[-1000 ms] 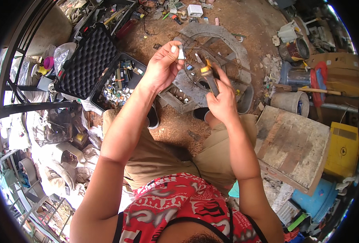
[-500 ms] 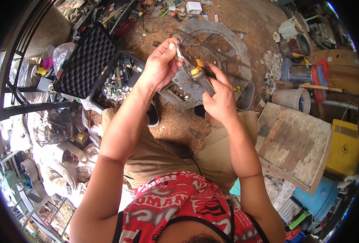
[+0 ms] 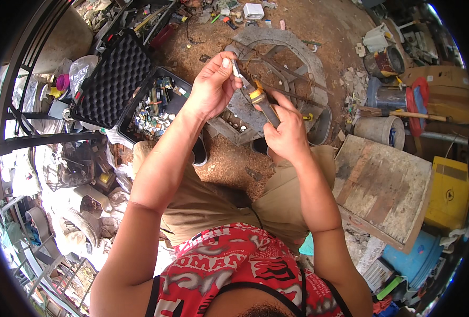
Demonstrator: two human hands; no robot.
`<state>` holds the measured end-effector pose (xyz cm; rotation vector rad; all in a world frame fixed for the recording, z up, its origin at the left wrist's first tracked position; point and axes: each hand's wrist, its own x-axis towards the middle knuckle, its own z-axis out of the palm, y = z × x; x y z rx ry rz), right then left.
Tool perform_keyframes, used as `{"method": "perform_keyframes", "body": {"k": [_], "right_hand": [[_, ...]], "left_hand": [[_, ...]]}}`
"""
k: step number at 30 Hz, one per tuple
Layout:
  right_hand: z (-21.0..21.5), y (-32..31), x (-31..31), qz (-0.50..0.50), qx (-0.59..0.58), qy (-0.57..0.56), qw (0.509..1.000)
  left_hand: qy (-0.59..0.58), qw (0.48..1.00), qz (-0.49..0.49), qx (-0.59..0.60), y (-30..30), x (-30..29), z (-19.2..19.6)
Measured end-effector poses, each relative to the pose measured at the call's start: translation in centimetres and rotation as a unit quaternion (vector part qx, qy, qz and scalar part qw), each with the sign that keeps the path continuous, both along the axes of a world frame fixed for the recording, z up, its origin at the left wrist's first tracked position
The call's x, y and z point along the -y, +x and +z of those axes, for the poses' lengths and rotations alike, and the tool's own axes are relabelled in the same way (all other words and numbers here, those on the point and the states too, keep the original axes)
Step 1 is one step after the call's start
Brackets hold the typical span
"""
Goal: The person uses pliers and a screwdriver to pry components off a small circuit board by hand while sitting in a workshop.
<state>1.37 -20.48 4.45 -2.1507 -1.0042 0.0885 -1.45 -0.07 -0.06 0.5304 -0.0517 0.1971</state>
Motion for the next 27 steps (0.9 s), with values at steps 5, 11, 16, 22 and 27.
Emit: {"method": "perform_keyframes", "body": {"k": [5, 11, 16, 22, 27], "right_hand": [[-0.2, -0.1, 0.1, 0.002, 0.014, -0.002, 1.0], [0.1, -0.3, 0.2, -0.01, -0.017, -0.003, 1.0], [0.1, -0.5, 0.4, -0.028, -0.039, 0.014, 0.999], [-0.4, -0.4, 0.4, 0.034, -0.339, 0.092, 0.936], [-0.4, 0.2, 0.8, 0.075, -0.527, 0.14, 0.835]], "left_hand": [[0.004, 1.0, 0.005, -0.003, 0.0, 0.0, -0.1], [0.054, 0.998, 0.043, -0.015, -0.2, 0.2, -0.1], [0.056, 0.998, 0.037, -0.015, -0.3, 0.6, 0.2], [-0.004, 1.0, 0.005, -0.028, -0.3, 0.1, -0.2], [-0.041, 0.998, -0.02, -0.04, -0.5, 0.1, 0.1]]}}
